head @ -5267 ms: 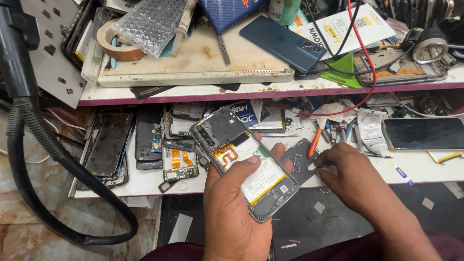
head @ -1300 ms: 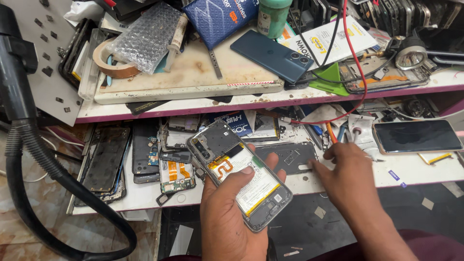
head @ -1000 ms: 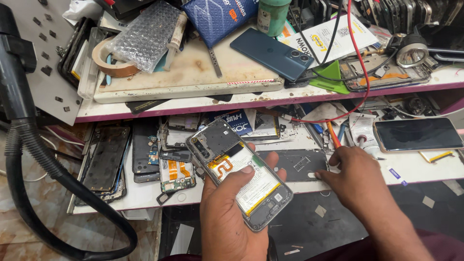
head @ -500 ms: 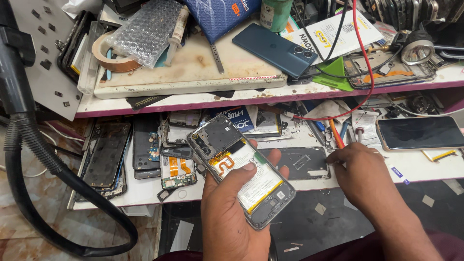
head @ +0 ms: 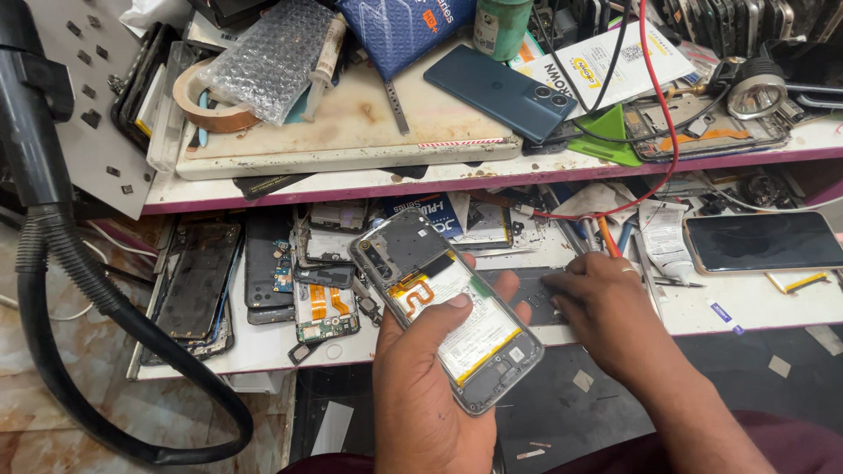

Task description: The person works on a disassembled smartphone, applying adhesive to the battery area and using a screwdriver to tighten screws on the internal frame. The person handles the phone and tools directly without visible protective gloves.

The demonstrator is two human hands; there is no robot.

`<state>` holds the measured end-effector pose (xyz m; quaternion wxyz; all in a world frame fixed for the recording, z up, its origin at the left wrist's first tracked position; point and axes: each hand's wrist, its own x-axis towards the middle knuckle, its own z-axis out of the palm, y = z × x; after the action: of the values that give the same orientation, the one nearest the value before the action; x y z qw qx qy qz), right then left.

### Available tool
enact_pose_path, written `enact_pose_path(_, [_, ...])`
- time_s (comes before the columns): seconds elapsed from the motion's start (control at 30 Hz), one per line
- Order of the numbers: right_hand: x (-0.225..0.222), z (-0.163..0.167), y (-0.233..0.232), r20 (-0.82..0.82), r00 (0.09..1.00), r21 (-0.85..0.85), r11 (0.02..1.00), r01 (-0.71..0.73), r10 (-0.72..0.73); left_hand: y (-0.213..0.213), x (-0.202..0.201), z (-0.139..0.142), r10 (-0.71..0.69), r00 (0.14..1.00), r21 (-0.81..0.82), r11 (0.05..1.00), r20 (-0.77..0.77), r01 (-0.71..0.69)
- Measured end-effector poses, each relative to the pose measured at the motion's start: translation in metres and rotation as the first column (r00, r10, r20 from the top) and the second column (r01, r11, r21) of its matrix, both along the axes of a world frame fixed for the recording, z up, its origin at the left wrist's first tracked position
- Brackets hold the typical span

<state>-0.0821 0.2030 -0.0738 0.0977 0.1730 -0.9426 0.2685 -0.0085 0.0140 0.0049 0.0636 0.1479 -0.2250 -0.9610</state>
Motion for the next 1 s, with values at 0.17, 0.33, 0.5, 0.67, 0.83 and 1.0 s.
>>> enact_pose_path(0.17, [-0.001,-0.002,-0.001,0.008,1.000,0.034,0.999,0.010,-0.011,0.001,-0.001,0.008,0.007,0.986,-0.064,0.998,0.169,0.004])
enact_pose_path(0.33, [-0.002,-0.004,0.003,0.027,1.000,0.017,1.000,0.000,0.000,0.001,-0.002,0.014,0.003,0.993,-0.073,0.997,0.116,0.006])
enact_pose_path(0.5, [-0.005,-0.007,0.004,0.023,1.000,0.023,1.000,-0.018,0.018,0.002,-0.003,0.011,-0.004,0.996,-0.064,0.998,0.094,0.010])
enact_pose_path(0.67, [-0.006,-0.007,0.005,0.053,0.998,-0.001,1.000,-0.017,0.017,0.002,-0.004,0.008,-0.001,0.998,-0.081,0.997,0.055,0.006])
enact_pose_path(0.83, [-0.005,-0.002,0.009,0.098,0.995,-0.033,0.999,0.008,-0.004,0.002,-0.005,0.005,0.021,0.996,-0.091,0.996,0.090,-0.013])
enact_pose_path(1.0, [-0.002,0.016,0.012,0.182,0.982,-0.216,0.973,0.082,-0.043,0.005,-0.007,-0.002,0.037,0.996,-0.193,0.981,0.083,-0.020])
